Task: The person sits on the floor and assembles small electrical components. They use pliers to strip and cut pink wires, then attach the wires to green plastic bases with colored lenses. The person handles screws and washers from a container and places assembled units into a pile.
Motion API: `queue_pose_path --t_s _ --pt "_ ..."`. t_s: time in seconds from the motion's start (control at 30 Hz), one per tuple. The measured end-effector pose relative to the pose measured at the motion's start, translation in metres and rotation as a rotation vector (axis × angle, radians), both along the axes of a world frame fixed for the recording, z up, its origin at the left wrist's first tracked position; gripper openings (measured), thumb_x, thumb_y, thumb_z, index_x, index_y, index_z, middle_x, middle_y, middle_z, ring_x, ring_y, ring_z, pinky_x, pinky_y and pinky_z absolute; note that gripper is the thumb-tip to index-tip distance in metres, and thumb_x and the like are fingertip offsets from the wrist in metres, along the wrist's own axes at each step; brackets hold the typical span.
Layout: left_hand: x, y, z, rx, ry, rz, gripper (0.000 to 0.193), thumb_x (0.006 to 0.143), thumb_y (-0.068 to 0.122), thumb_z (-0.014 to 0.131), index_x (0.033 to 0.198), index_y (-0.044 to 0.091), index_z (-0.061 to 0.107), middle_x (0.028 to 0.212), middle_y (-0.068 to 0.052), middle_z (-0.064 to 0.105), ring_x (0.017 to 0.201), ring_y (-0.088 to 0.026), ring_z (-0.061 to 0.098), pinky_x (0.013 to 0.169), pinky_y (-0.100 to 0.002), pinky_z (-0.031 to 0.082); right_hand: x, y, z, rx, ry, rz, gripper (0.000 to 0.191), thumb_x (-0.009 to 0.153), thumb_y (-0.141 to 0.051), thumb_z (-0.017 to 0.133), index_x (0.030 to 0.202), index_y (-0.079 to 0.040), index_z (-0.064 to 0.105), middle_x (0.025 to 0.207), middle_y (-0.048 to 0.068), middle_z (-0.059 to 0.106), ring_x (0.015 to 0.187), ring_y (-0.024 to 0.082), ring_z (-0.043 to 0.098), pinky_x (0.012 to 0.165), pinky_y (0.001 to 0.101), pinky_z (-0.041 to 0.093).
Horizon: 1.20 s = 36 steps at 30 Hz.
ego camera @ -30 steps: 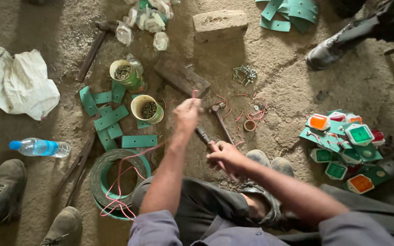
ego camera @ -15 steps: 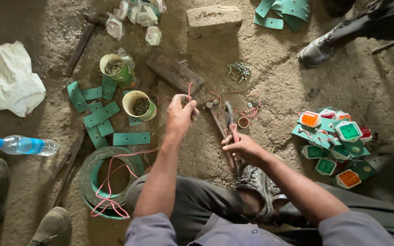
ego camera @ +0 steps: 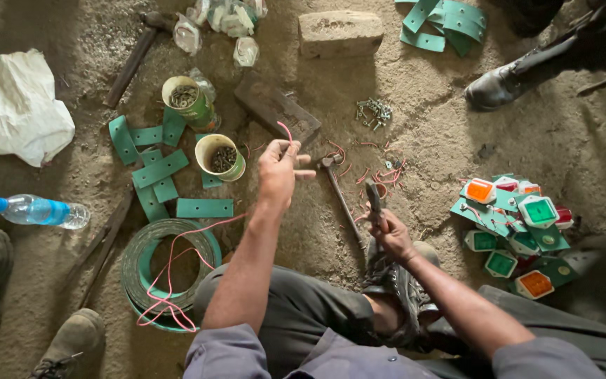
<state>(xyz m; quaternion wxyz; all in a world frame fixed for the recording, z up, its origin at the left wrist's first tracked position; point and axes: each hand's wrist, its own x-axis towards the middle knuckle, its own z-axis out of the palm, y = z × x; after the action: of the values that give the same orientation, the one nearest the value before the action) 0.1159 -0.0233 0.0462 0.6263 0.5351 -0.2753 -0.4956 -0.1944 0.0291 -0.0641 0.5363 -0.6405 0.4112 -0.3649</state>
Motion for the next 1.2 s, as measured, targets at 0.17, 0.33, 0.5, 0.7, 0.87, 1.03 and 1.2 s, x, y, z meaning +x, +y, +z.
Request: queue_pose_path --t_s 0.17,0.33,0.5,0.7,0.87,1.03,1.2 --pt "0.002 0.005 0.005 -0.084 0.063 -0.008 0.012 0.107 0.01 0.056 0.103 0.003 0.063 0.088 -0.009 0.071 0.07 -0.016 0.069 0.058 -0.03 0.062 0.004 0.002 -0.009 -0.022 -0.013 -0.059 0.023 0.093 -0.004 0.07 0.116 -0.007 0.073 0.108 -0.002 0.059 0.098 0.01 0.057 0.085 0.0251 0.048" --pt "-0.007 0.013 0.033 -0.064 -0.121 -0.06 0.014 0.103 0.006 0.053 0.109 0.005 0.066 0.076 -0.004 0.067 0.053 -0.012 0.061 0.041 -0.029 0.052 0.013 0.004 -0.017 -0.074 0.194 -0.088 0.026 0.087 -0.003 0.065 0.112 -0.006 0.071 0.099 0.001 0.06 0.091 0.01 0.059 0.085 0.0252 0.049" --pt "-0.014 0.014 0.057 0.006 -0.119 -0.175 0.016 0.102 0.009 0.056 0.112 0.007 0.068 0.068 -0.002 0.064 0.04 -0.009 0.053 0.033 -0.027 0.042 0.024 -0.026 0.007 0.415 0.1 -0.113 0.021 0.09 -0.005 0.071 0.11 0.002 0.071 0.091 0.006 0.066 0.076 0.016 0.056 0.066 0.033 0.045" --pt "-0.014 0.02 0.058 -0.025 0.096 -0.228 0.01 0.103 0.016 0.063 0.103 0.006 0.065 0.063 -0.002 0.059 0.038 -0.007 0.045 0.03 -0.024 0.03 0.028 -0.064 0.098 0.461 -0.015 0.218 0.037 0.084 -0.001 0.066 0.121 -0.001 0.068 0.112 0.007 0.072 0.095 0.013 0.067 0.078 0.0328 0.057" --pt "-0.004 0.025 0.054 0.036 0.379 -0.392 0.01 0.102 0.017 0.063 0.102 0.007 0.064 0.063 0.0 0.056 0.036 -0.005 0.039 0.029 -0.023 0.027 0.039 -0.06 0.128 0.436 0.039 0.365 0.037 0.085 -0.001 0.067 0.122 0.0 0.071 0.113 0.003 0.071 0.104 0.011 0.065 0.091 0.0293 0.054" --pt "-0.002 0.029 0.055 0.068 0.407 -0.406 0.01 0.103 0.017 0.062 0.103 0.007 0.064 0.065 0.001 0.057 0.036 -0.005 0.037 0.029 -0.023 0.026 0.034 -0.049 0.11 0.413 0.045 0.304 0.02 0.089 -0.001 0.07 0.108 -0.001 0.068 0.107 0.001 0.069 0.099 0.009 0.062 0.087 0.027 0.052" --pt "-0.004 0.03 0.059 0.108 0.324 -0.383 0.013 0.102 0.02 0.061 0.101 0.007 0.064 0.059 0.001 0.053 0.033 -0.006 0.036 0.027 -0.024 0.025 0.031 -0.049 0.089 0.322 0.056 0.264 0.015 0.093 0.0 0.064 0.098 -0.011 0.057 0.093 -0.004 0.056 0.089 0.007 0.053 0.081 0.0251 0.049"
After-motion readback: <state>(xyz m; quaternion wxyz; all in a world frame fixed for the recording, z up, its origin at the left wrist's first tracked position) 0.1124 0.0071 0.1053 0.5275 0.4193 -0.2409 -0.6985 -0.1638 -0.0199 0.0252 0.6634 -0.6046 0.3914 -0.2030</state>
